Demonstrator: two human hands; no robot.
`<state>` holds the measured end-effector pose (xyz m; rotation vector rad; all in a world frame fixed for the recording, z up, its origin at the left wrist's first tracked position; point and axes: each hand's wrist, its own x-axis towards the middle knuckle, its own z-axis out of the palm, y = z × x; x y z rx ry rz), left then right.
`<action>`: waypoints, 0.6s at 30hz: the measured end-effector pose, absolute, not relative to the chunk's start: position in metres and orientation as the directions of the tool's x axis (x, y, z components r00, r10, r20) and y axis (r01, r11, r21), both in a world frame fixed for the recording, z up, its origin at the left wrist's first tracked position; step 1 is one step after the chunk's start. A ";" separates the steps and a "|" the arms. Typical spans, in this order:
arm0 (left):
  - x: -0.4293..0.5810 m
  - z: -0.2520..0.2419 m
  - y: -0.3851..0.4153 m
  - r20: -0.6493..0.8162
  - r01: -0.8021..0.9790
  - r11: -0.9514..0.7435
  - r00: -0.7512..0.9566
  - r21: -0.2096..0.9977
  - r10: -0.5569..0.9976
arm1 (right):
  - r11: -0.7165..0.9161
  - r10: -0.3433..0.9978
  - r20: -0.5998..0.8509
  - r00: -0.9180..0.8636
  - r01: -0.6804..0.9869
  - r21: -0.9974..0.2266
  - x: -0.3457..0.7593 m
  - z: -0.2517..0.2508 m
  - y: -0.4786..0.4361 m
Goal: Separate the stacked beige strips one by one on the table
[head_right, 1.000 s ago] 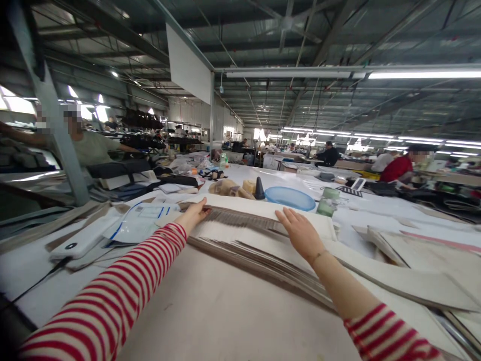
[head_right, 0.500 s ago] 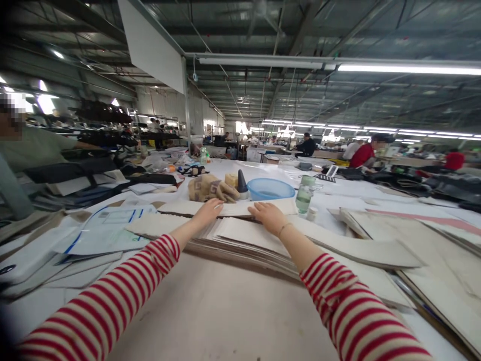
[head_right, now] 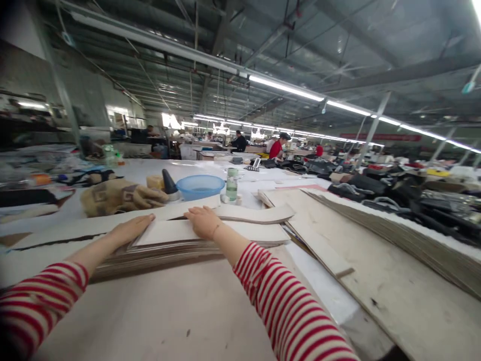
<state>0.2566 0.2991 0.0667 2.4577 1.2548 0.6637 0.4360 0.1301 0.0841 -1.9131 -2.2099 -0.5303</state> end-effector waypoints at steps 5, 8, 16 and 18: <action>0.275 0.069 0.241 0.373 0.569 -0.745 0.645 0.349 0.667 | -0.058 0.943 0.333 0.019 0.992 0.109 0.496 0.061 0.011; 0.296 0.052 0.179 0.457 0.336 -0.903 0.780 0.270 0.427 | -0.277 0.913 0.330 0.241 0.959 0.067 0.550 0.042 -0.083; 0.342 -0.027 0.052 0.351 -0.083 -0.957 0.936 0.277 0.021 | -0.821 0.511 0.429 0.745 0.571 -0.015 0.636 0.000 -0.338; 0.347 -0.046 0.045 0.323 -0.101 -0.957 0.946 0.272 -0.007 | -0.892 0.388 0.452 0.803 0.451 -0.036 0.647 -0.007 -0.392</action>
